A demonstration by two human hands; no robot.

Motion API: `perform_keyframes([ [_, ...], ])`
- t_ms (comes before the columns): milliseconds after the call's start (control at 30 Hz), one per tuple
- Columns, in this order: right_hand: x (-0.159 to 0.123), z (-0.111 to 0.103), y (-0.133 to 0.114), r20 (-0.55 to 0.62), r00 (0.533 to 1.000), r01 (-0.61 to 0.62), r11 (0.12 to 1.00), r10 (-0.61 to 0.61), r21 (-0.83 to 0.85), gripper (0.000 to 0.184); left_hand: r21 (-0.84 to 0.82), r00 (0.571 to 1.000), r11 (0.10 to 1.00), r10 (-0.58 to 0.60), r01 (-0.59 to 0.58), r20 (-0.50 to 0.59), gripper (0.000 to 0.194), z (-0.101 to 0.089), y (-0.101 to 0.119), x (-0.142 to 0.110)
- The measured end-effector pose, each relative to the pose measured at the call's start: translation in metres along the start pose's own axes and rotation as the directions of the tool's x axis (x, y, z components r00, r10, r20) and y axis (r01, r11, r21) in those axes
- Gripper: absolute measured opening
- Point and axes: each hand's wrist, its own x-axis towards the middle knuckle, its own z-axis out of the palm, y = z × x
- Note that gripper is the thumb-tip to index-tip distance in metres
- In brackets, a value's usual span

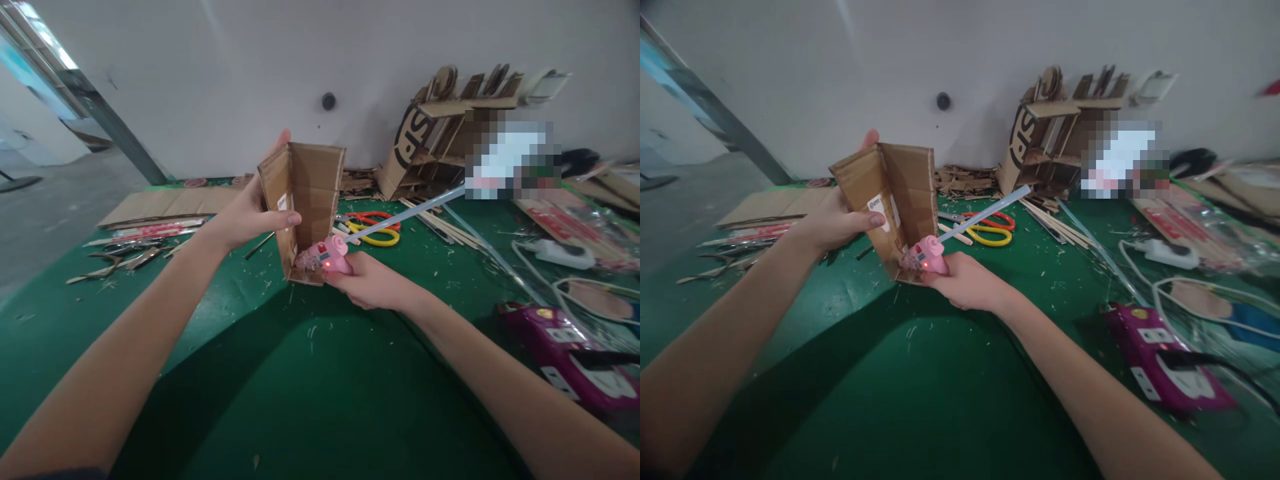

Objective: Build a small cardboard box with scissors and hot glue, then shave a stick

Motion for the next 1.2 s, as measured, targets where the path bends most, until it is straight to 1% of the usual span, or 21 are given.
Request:
perform_keyframes([
  [100,0.006,0.002,0.005,-0.097,0.995,0.017,0.999,-0.020,-0.030,0.028,-0.012,1.000,1.000,-0.013,0.013,0.013,0.084,0.000,0.000,0.000],
  [167,0.009,0.004,0.004,-0.096,0.995,0.018,0.999,-0.021,-0.031,0.029,-0.012,1.000,1.000,-0.013,0.013,0.016,0.080,0.000,-0.001,-0.001],
  [300,0.005,0.006,-0.005,-0.014,1.000,0.001,1.000,-0.001,-0.004,0.030,-0.007,1.000,1.000,0.015,-0.015,0.005,0.082,0.000,-0.003,0.000],
  [400,-0.003,0.003,-0.010,0.058,0.998,0.001,0.999,0.002,-0.049,0.031,-0.040,0.999,0.999,0.032,-0.032,0.003,0.085,0.000,-0.002,0.000],
  [467,-0.007,0.000,-0.010,0.085,0.996,0.000,0.996,0.007,-0.089,0.033,-0.063,0.999,0.997,0.033,-0.033,0.004,0.089,0.000,-0.002,0.001],
  [533,-0.008,-0.001,-0.006,0.097,0.995,0.000,0.996,0.009,-0.088,0.034,-0.063,0.999,0.998,0.031,-0.031,0.007,0.092,0.000,-0.002,0.000],
  [633,-0.004,-0.001,0.001,0.054,0.999,0.008,0.999,-0.006,-0.046,0.031,-0.047,1.000,0.999,0.009,-0.008,0.018,0.096,-0.001,-0.002,-0.001],
  [733,0.002,0.003,0.006,-0.029,0.999,0.017,0.997,-0.019,-0.073,0.032,-0.016,1.000,1.000,-0.011,0.011,0.011,0.100,0.000,-0.001,-0.001],
  [833,0.006,0.007,0.004,-0.073,0.997,-0.005,0.994,-0.003,-0.110,0.035,0.008,1.000,1.000,0.008,-0.008,0.016,0.100,0.000,-0.001,0.000],
  [900,0.006,0.008,0.001,-0.090,0.996,0.007,0.991,-0.019,-0.132,0.034,0.021,1.000,1.000,0.015,-0.015,0.020,0.098,0.000,-0.002,0.001],
  [967,0.003,0.007,-0.002,-0.068,0.997,0.035,0.988,-0.046,-0.152,0.033,0.011,1.000,1.000,0.021,-0.021,0.018,0.097,0.000,-0.002,0.001],
  [1000,0.001,0.005,-0.004,-0.038,0.998,0.038,0.987,-0.044,-0.157,0.033,0.001,1.000,1.000,0.019,-0.019,0.015,0.098,0.000,-0.002,0.001],
  [1100,-0.004,-0.002,-0.005,0.059,0.998,0.010,0.985,0.000,-0.171,0.035,-0.023,1.000,1.000,0.002,-0.002,0.023,0.102,0.000,-0.002,0.000],
  [1200,-0.005,-0.006,-0.003,0.077,0.997,0.020,0.988,-0.008,-0.155,0.034,-0.049,1.000,0.999,0.003,-0.002,0.007,0.104,0.001,0.000,0.000],
])
